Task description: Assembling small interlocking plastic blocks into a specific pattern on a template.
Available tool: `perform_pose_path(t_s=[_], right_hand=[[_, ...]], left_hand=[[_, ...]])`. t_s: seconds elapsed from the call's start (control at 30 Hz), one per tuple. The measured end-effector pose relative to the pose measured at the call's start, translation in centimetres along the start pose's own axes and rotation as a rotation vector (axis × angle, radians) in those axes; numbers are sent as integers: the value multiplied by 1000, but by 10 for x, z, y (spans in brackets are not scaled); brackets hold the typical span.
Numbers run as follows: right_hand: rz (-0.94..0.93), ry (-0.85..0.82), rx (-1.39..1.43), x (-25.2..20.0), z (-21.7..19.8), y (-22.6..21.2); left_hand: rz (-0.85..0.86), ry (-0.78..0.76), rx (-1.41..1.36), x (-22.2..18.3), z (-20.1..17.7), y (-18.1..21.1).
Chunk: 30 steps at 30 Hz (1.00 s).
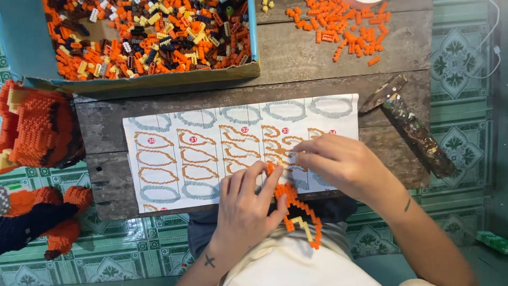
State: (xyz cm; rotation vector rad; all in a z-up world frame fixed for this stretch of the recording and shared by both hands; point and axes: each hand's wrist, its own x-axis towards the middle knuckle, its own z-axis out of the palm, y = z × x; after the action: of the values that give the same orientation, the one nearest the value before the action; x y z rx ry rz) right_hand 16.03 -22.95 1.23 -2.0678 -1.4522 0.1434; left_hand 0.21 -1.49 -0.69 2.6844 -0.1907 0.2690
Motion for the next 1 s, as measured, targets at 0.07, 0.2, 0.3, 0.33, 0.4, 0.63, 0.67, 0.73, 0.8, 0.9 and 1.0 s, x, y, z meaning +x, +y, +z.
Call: perform_pose_path(t_s=[0.07, 0.2, 0.3, 0.33, 0.4, 0.63, 0.67, 0.73, 0.8, 0.9, 1.0], right_hand=[[11, 18, 24, -3, 2, 0], [54, 22, 121, -11, 8, 7], [52, 6, 114, -9, 7, 6], [52, 5, 115, -10, 5, 4], [113, -38, 90, -10, 1, -1], [120, 9, 56, -1, 9, -7], [96, 63, 121, 0, 14, -5], [70, 114, 186, 3, 21, -3], [47, 128, 212, 7, 24, -4], [34, 115, 255, 10, 28, -3], [49, 120, 258, 11, 28, -4]], left_hand=[[2, 1, -2, -2, 4, 0], [2, 12, -16, -2, 7, -1], [0, 32, -19, -1, 8, -1], [-1, 31, -20, -1, 8, -1], [-4, 37, -19, -1, 8, -1], [9, 39, -18, -2, 8, -4], [11, 44, -18, -1, 8, -4], [11, 50, -19, -1, 8, -4], [14, 49, -21, -1, 8, -4], [10, 57, -25, 0, 7, -4], [10, 58, -24, 0, 8, -4]])
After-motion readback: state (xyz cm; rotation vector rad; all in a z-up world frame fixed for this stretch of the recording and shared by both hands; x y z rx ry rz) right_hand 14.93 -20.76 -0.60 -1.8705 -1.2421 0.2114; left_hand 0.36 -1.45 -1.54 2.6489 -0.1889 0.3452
